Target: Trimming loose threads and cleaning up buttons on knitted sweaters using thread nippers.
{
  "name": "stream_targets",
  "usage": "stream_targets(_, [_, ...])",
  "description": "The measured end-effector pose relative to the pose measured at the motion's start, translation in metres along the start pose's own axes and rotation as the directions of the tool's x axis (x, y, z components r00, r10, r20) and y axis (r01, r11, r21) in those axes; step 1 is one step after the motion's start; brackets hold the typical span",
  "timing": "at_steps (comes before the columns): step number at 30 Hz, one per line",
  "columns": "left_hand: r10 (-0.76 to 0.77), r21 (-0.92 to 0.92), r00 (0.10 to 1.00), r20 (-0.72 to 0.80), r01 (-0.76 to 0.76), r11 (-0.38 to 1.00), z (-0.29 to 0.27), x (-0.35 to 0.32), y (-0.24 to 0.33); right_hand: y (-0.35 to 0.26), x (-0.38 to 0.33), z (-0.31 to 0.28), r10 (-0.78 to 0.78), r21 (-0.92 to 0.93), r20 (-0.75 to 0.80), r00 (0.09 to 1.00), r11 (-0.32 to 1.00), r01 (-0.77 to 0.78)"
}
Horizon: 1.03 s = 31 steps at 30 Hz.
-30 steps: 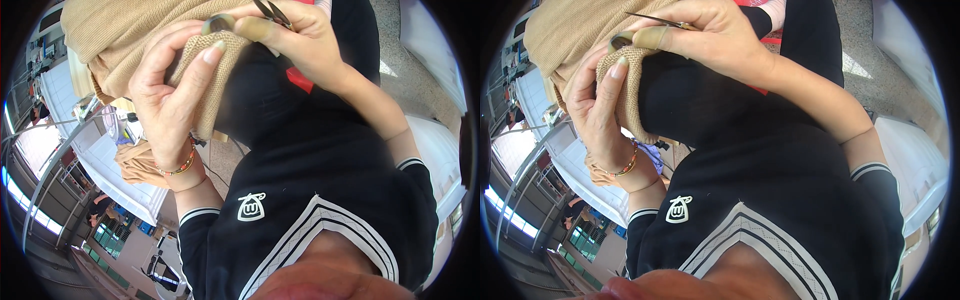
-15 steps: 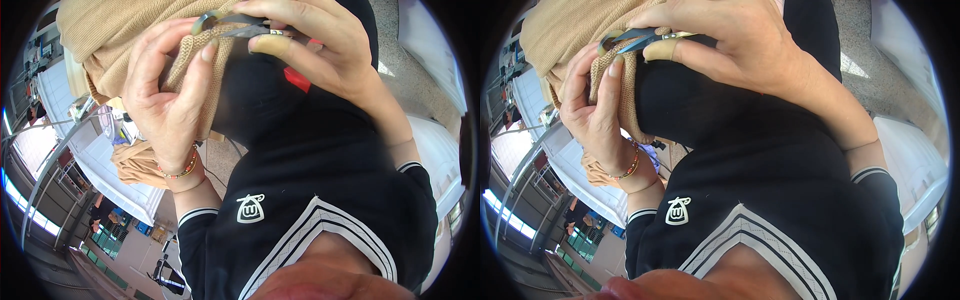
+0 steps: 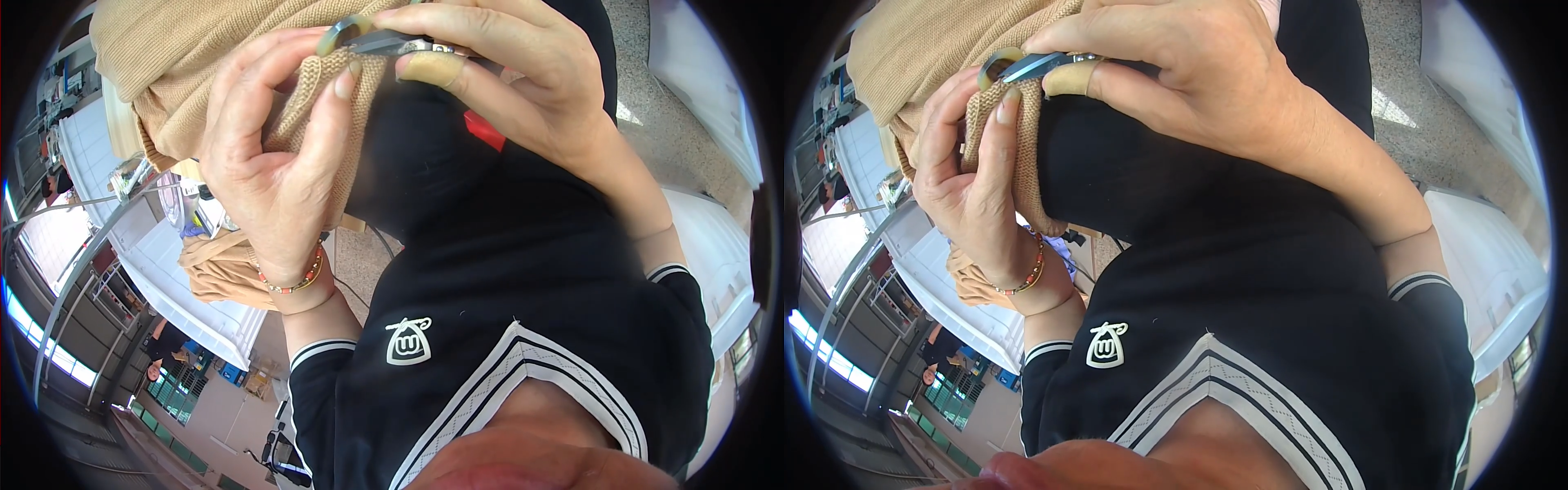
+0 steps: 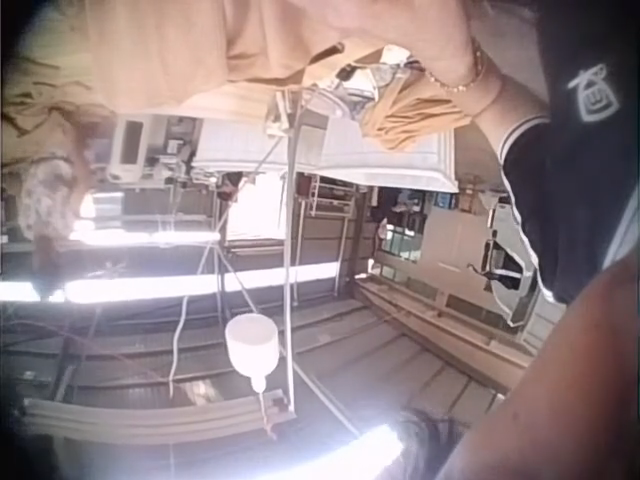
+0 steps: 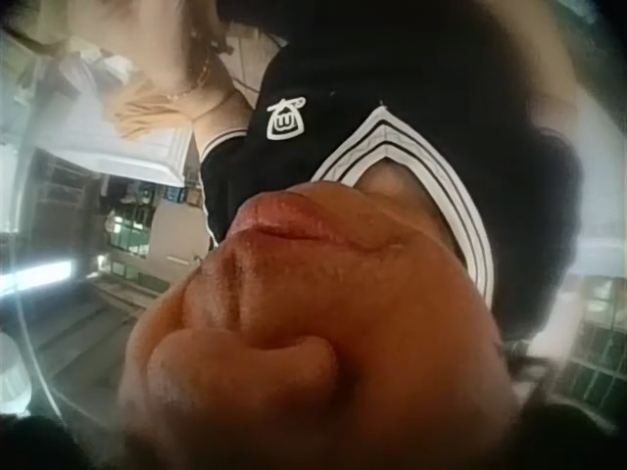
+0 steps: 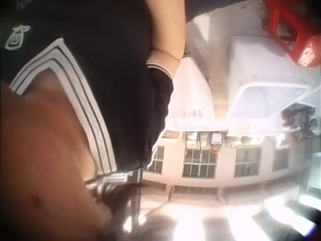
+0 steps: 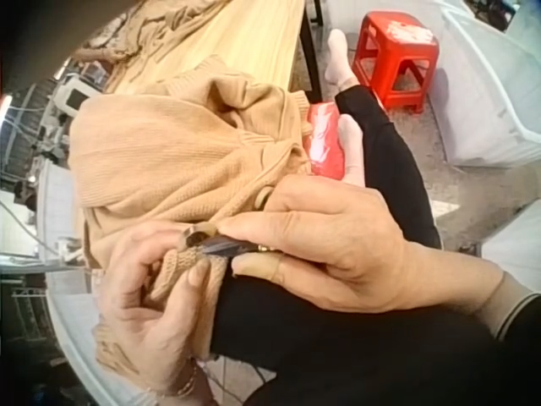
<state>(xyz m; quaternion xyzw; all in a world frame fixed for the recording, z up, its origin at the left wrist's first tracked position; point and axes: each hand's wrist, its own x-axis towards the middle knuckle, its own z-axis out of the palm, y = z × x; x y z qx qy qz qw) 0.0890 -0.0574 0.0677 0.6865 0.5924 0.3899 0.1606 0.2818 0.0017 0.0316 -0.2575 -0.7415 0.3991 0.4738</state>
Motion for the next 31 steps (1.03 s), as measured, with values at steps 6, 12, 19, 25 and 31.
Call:
stream_targets(6, [0.000,-0.007,1.000,-0.024,0.000,1.000,0.001,0.001,0.000,0.000,0.001,0.001,0.002,0.024,-0.012,1.000,1.000,-0.002])
stream_targets(12, [0.004,-0.015,1.000,-0.028,-0.004,1.000,0.000,0.002,-0.002,-0.010,0.005,0.000,0.030,-0.107,0.011,1.000,0.994,-0.028])
stream_targets(19, [0.016,0.006,1.000,-0.024,-0.016,1.000,0.000,0.003,-0.001,-0.014,0.007,-0.002,0.032,-0.115,0.019,0.999,0.993,-0.030])
stream_targets(25, [0.044,-0.062,0.999,-0.015,-0.045,0.997,-0.001,0.003,-0.005,-0.010,0.003,0.000,0.057,0.071,0.012,0.998,0.996,-0.058])
stream_targets(31, [-0.267,-0.475,0.963,0.019,0.244,0.845,-0.031,0.001,-0.032,-0.021,0.007,0.010,0.356,0.128,0.096,0.930,0.922,-0.366])
